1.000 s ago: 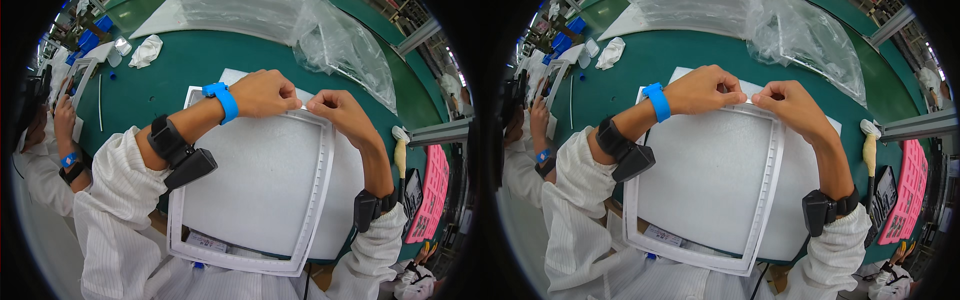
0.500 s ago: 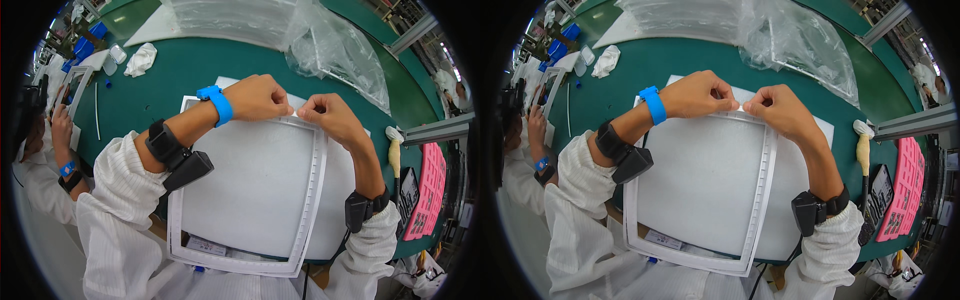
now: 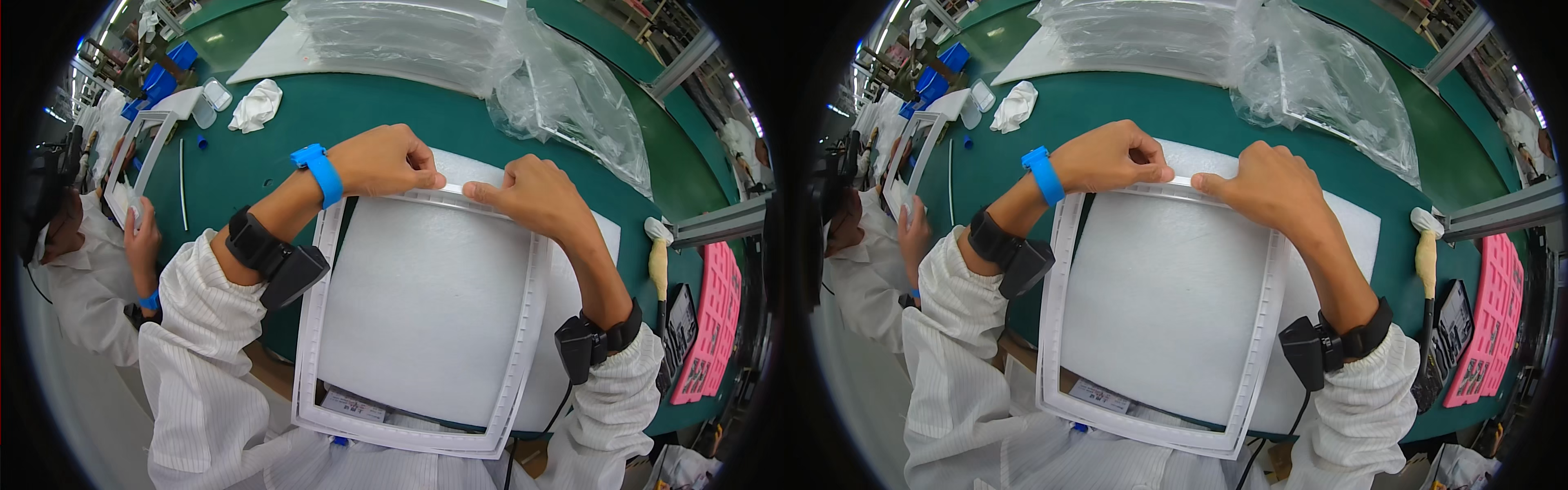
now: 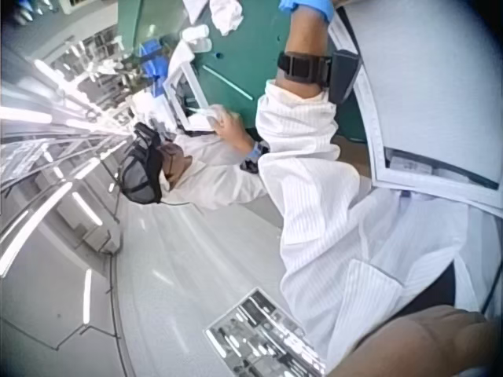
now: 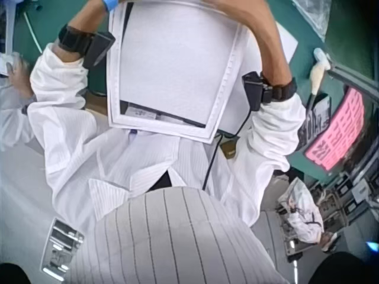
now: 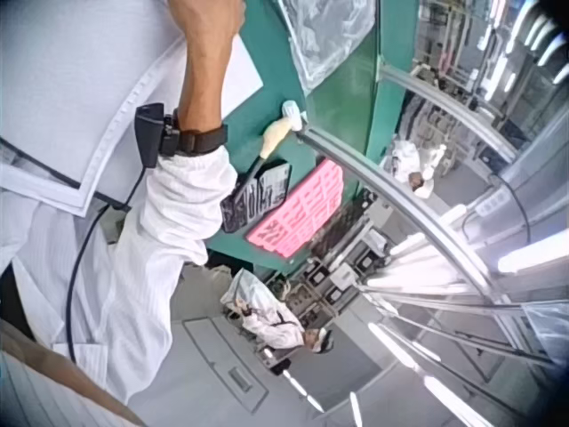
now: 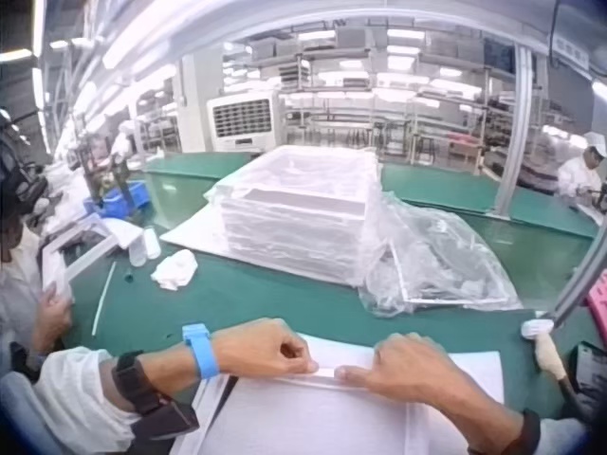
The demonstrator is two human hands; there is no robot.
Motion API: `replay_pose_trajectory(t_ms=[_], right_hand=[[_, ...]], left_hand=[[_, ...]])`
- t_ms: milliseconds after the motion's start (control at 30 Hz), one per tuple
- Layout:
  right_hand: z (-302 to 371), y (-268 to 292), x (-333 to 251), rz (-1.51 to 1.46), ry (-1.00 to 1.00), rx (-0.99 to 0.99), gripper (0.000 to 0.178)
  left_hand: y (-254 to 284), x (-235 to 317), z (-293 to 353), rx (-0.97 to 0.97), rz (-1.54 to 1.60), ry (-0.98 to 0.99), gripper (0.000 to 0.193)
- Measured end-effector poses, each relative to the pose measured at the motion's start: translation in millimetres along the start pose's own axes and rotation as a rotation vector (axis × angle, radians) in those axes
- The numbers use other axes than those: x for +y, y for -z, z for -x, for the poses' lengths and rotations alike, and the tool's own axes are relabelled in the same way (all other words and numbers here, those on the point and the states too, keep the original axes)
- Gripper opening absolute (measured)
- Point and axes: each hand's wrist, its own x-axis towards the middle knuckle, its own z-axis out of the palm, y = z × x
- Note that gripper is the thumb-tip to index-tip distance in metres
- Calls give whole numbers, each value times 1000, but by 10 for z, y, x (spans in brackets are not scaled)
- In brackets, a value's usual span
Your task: Assembling a plastic frame for an electronic panel and placing it into a plastic bag.
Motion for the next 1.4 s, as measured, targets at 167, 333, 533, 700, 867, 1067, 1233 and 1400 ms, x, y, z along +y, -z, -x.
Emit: replay_pose_trajectory(t_ms=[167,333,533,700,867,1067,1233,1400], right_hand=[[1,133,15,106,-95,-88,72],[7,-281,112,83,122,133,70],[666,-42,113,38,180,472,47],[1229,87,119,88,-39,34,48],[1304,-54,311,181,-125,-55,39],[945,299,427,249,47,197,26],[593,498,369,243,74,106,18],[462,417,253,362,121,-61,15]], left_hand=[[-15,224,39,60,-79,-55,38],[-108,62,35,49,-195,-210,33],[-241,349,152,217,-235,-394,14],[-273,416,94,256,-422,-472,14],[-355,393,-82,208,-564,-464,12],[-79,571,96,277,-610,-338,18],[-30,588,263,267,-517,-251,24],[-223,501,462,186,-364,-229,29]])
